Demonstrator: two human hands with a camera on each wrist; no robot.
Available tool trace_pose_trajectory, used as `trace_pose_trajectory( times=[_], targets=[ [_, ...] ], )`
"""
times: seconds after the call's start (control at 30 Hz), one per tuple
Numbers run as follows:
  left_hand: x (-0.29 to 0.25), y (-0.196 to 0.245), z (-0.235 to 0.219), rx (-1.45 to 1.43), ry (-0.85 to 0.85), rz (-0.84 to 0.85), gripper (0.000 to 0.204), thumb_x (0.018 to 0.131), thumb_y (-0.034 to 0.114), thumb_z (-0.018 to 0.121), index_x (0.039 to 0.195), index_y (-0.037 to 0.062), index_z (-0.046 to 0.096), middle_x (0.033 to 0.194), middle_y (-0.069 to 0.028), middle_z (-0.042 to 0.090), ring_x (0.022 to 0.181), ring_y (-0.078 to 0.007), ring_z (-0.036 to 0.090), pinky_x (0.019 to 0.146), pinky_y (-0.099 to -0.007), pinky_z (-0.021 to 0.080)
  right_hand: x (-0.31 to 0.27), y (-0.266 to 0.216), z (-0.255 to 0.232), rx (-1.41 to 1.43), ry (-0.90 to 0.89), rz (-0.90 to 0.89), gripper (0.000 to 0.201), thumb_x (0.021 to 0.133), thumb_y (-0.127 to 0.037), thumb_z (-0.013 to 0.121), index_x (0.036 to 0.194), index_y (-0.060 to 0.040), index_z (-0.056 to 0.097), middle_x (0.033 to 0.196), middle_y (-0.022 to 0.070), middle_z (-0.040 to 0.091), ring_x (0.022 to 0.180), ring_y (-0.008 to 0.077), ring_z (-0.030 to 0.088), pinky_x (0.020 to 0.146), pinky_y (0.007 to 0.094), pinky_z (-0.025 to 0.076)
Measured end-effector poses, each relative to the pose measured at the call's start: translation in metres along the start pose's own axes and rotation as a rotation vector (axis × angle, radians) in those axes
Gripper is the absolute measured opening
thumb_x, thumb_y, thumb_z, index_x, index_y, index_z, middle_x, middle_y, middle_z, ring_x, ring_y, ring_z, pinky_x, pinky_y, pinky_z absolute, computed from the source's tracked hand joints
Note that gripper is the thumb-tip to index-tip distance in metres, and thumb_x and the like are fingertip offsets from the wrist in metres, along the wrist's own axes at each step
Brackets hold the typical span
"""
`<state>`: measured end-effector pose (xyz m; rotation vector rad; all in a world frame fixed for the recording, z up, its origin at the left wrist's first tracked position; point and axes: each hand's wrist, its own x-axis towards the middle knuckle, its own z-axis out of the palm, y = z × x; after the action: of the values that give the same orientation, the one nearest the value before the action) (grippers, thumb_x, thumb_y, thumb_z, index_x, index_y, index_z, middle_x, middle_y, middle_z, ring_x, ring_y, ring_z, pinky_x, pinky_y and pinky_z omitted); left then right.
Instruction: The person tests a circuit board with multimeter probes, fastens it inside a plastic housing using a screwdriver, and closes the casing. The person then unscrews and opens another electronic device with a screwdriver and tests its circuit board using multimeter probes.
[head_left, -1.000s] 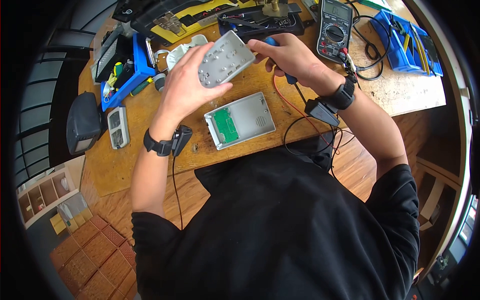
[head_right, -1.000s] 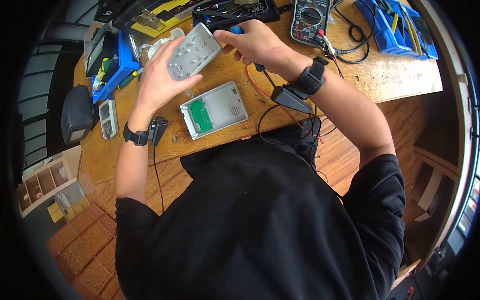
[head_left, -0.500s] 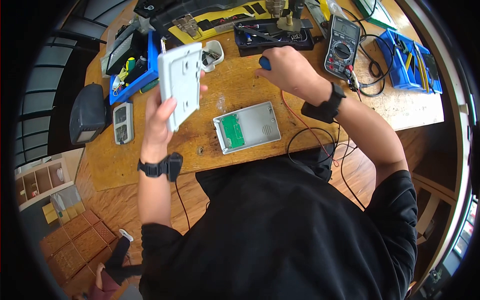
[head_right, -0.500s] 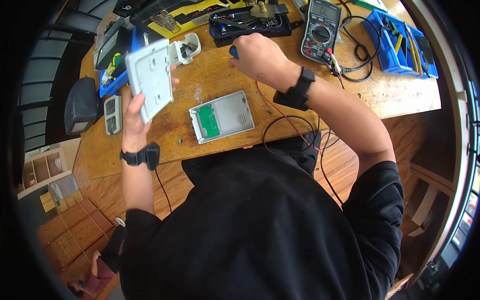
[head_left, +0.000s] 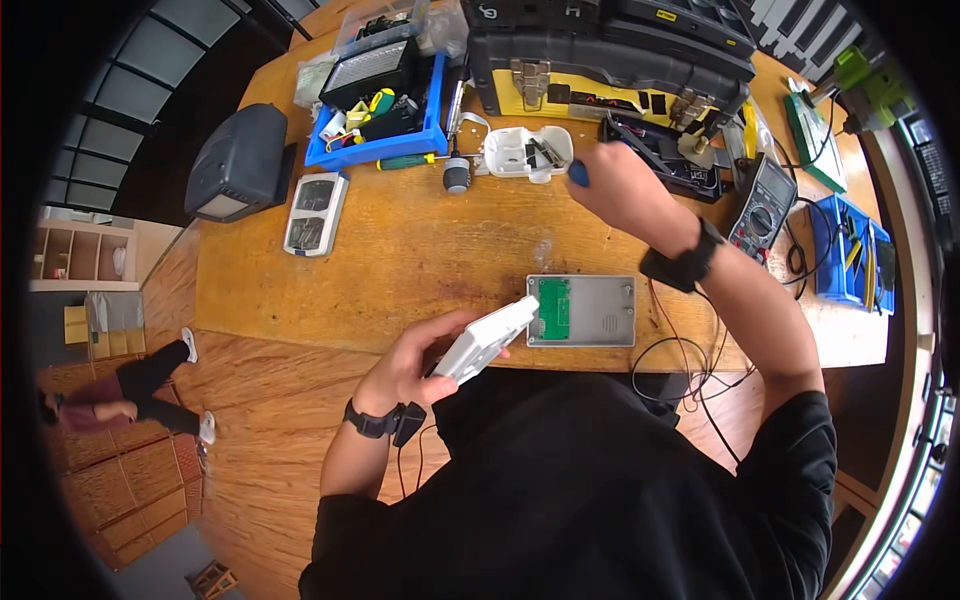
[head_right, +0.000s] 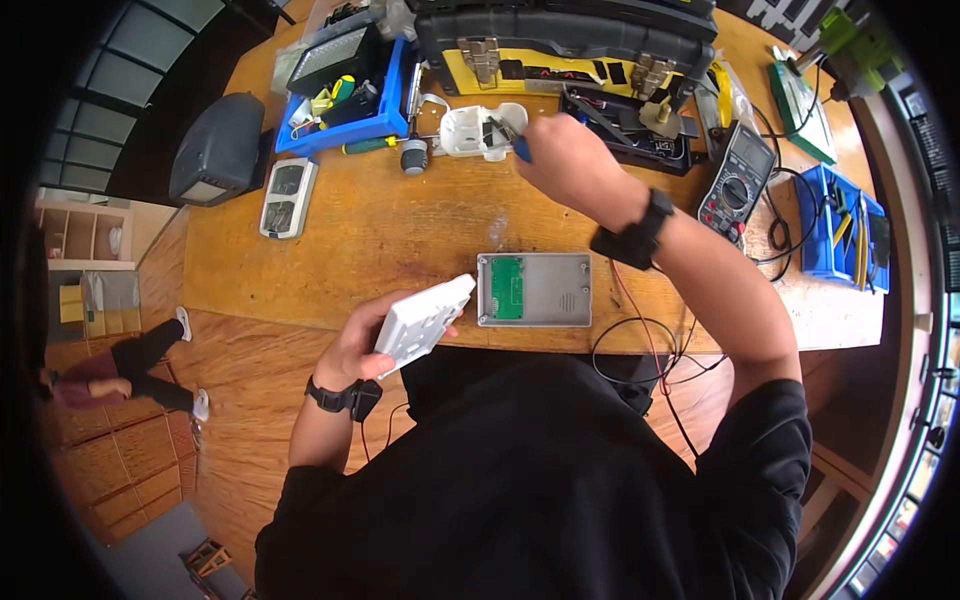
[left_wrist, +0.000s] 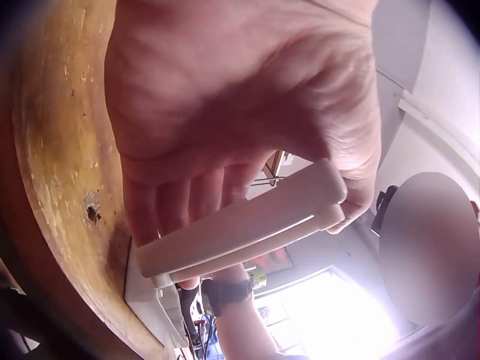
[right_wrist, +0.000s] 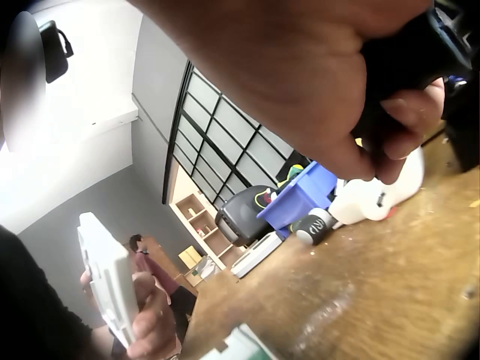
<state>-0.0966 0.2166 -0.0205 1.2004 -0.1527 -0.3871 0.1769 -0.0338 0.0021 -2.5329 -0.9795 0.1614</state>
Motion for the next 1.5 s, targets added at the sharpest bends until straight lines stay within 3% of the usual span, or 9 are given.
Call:
trace_pose_trajectory(
  times=[0.3, 0.43, 0.6, 0.77, 0.9, 0.97, 1.17, 1.33, 1.5],
  targets=[
    [0.014, -0.006, -0.015, 0.185, -0.096, -0.010, 0.081, 0.093, 0.040, 0.075, 0.158, -0.0037, 0.056, 0.148, -0.0158, 0.068, 0.137, -0.0261, 0.064, 0.118, -0.0415, 0.047, 0.096, -0.036, 0.034, -0.093, -0.085, -0.065, 0.029, 0.095, -0.021, 0.077, 0.103, 0.0061, 0.079, 0.104, 0.0296, 0.079, 0.099, 0.0461, 0.078, 0.090, 0.0509, 0.065],
    [0.020, -0.001, -0.008, -0.116, -0.002, -0.073, 0.096, 0.089, 0.039, 0.075, 0.164, -0.0111, 0.042, 0.153, -0.0328, 0.062, 0.135, -0.0435, 0.068, 0.118, -0.0538, 0.053, 0.032, -0.039, -0.009, 0.095, 0.089, -0.194, 0.037, 0.096, -0.033, 0.082, 0.100, 0.0034, 0.080, 0.095, 0.0293, 0.076, 0.090, 0.0426, 0.078, 0.084, 0.0489, 0.063],
    [0.042, 0.014, -0.002, -0.178, -0.082, -0.195, 0.095, 0.086, 0.036, 0.076, 0.162, -0.0091, 0.043, 0.147, -0.0354, 0.064, 0.129, -0.0447, 0.072, 0.112, -0.0534, 0.059, -0.063, -0.049, -0.043, 0.634, -0.167, -0.146, 0.054, 0.088, -0.050, 0.095, 0.112, -0.0024, 0.084, 0.095, 0.0098, 0.083, 0.084, 0.0218, 0.076, 0.083, 0.0379, 0.062],
    [0.085, 0.039, 0.023, 0.055, -0.156, -0.272, 0.079, 0.092, 0.031, 0.080, 0.155, -0.0071, 0.052, 0.142, -0.0251, 0.070, 0.119, -0.0324, 0.076, 0.105, -0.0455, 0.062, -0.114, -0.052, -0.055, 0.626, -0.083, 0.016, 0.033, 0.093, -0.031, 0.092, 0.107, -0.0024, 0.084, 0.087, 0.0127, 0.081, 0.074, 0.0245, 0.075, 0.076, 0.0360, 0.061],
    [0.109, 0.050, 0.056, 0.858, 0.135, 0.282, 0.090, 0.078, 0.022, 0.097, 0.155, -0.0009, 0.056, 0.137, -0.0205, 0.071, 0.121, -0.0348, 0.073, 0.105, -0.0455, 0.059, -0.131, -0.025, -0.059, 0.764, 0.124, 0.167, 0.038, 0.094, -0.033, 0.092, 0.104, 0.0018, 0.084, 0.083, 0.0067, 0.078, 0.075, 0.0116, 0.070, 0.072, 0.0324, 0.059],
    [0.112, 0.048, 0.071, 1.272, 0.213, 0.514, 0.096, 0.071, 0.019, 0.102, 0.154, 0.0014, 0.057, 0.136, -0.0195, 0.071, 0.123, -0.0372, 0.071, 0.106, -0.0462, 0.058, -0.142, -0.017, -0.054, 0.818, 0.091, 0.258, 0.037, 0.099, -0.030, 0.090, 0.114, 0.0014, 0.080, 0.074, -0.0023, 0.067, 0.058, 0.0029, 0.055, 0.051, 0.0224, 0.042],
    [0.113, 0.020, 0.079, 1.349, 0.207, 0.322, 0.100, 0.067, 0.012, 0.099, 0.158, 0.0064, 0.055, 0.145, -0.0211, 0.066, 0.132, -0.0419, 0.067, 0.111, -0.0475, 0.057, -0.174, 0.000, -0.029, 1.049, 0.124, 0.363, 0.033, 0.098, -0.027, 0.089, 0.110, 0.0018, 0.081, 0.084, 0.0025, 0.075, 0.074, 0.0073, 0.066, 0.068, 0.0288, 0.055],
    [0.102, 0.019, 0.067, 1.317, 0.116, 0.136, 0.097, 0.070, 0.012, 0.095, 0.157, 0.0040, 0.053, 0.149, -0.0198, 0.059, 0.133, -0.0420, 0.065, 0.112, -0.0486, 0.055, -0.220, 0.024, -0.002, 0.307, 0.318, 0.160, 0.013, 0.094, -0.014, 0.081, 0.096, -0.0029, 0.076, 0.091, 0.0180, 0.074, 0.085, 0.0401, 0.074, 0.076, 0.0469, 0.060],
    [0.105, 0.015, 0.065, 1.396, 0.012, 0.012, 0.094, 0.069, 0.009, 0.093, 0.155, 0.0039, 0.056, 0.152, -0.0176, 0.057, 0.136, -0.0397, 0.063, 0.114, -0.0466, 0.054, -0.236, 0.018, 0.023, 0.141, 0.133, 0.211, 0.013, 0.092, -0.012, 0.077, 0.099, -0.0021, 0.072, 0.093, 0.0165, 0.071, 0.086, 0.0398, 0.074, 0.075, 0.0508, 0.060]
  ],
)
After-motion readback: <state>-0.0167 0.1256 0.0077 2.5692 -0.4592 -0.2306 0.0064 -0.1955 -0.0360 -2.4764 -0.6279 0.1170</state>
